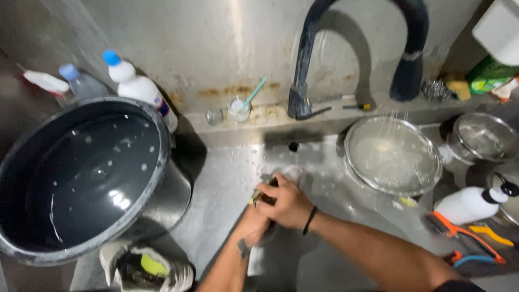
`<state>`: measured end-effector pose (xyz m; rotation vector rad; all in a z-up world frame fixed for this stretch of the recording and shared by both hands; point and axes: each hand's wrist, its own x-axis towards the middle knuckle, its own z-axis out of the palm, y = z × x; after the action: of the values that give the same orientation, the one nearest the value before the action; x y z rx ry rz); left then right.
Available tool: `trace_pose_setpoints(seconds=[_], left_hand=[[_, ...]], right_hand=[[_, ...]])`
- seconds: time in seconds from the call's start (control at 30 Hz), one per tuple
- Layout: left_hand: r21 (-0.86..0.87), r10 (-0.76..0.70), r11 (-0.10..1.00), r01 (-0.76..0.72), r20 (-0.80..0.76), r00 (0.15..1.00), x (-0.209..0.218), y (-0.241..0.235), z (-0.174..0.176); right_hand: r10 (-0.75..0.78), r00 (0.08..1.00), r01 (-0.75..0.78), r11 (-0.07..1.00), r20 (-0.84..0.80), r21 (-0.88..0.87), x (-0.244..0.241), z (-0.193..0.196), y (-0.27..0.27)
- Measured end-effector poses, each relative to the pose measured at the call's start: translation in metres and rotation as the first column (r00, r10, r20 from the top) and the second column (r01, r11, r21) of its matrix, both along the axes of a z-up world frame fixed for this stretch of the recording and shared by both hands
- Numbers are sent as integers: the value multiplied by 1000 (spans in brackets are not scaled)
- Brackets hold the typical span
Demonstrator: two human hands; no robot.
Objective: The person scrubs a white sneaker under running water using an orange brush, then applies liquid soap and scrubs with a yellow sponge. The shoe is rinsed and handled throughout the process.
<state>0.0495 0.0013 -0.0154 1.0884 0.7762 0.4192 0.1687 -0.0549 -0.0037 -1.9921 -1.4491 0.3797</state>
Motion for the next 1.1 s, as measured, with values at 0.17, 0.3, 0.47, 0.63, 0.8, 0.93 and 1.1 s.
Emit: trace_pose_setpoints(seconds=[0.17,0.3,0.47,0.63,0.8,0.93,1.1], left_hand=[[-69,-69,995,68,-21,997,-17,-14,24],[-89,-93,992,91,-14,996,-10,-5,9],[-81,-104,992,102,-25,994,-20,-17,56],[-245,-61,967,73,57,997,-23,-19,5],[-115,-126,986,125,0,992,-9,-2,20],[-14,-201,980,201,12,980,-13,-8,33],[94,-319,943,319,-22,948,-15,-6,52]], right_hand=[[-25,998,30,996,54,-90,65,-48,25],[105,962,-140,982,-251,-125,7,23,-7],[-42,948,-16,983,-317,-180,-5,43,-8],[77,990,-73,997,-114,37,43,-31,-3],[103,975,-130,983,-197,-128,9,13,-14],[-27,995,56,950,99,-307,94,-4,-22],[-350,897,370,929,271,-25,191,34,-90]])
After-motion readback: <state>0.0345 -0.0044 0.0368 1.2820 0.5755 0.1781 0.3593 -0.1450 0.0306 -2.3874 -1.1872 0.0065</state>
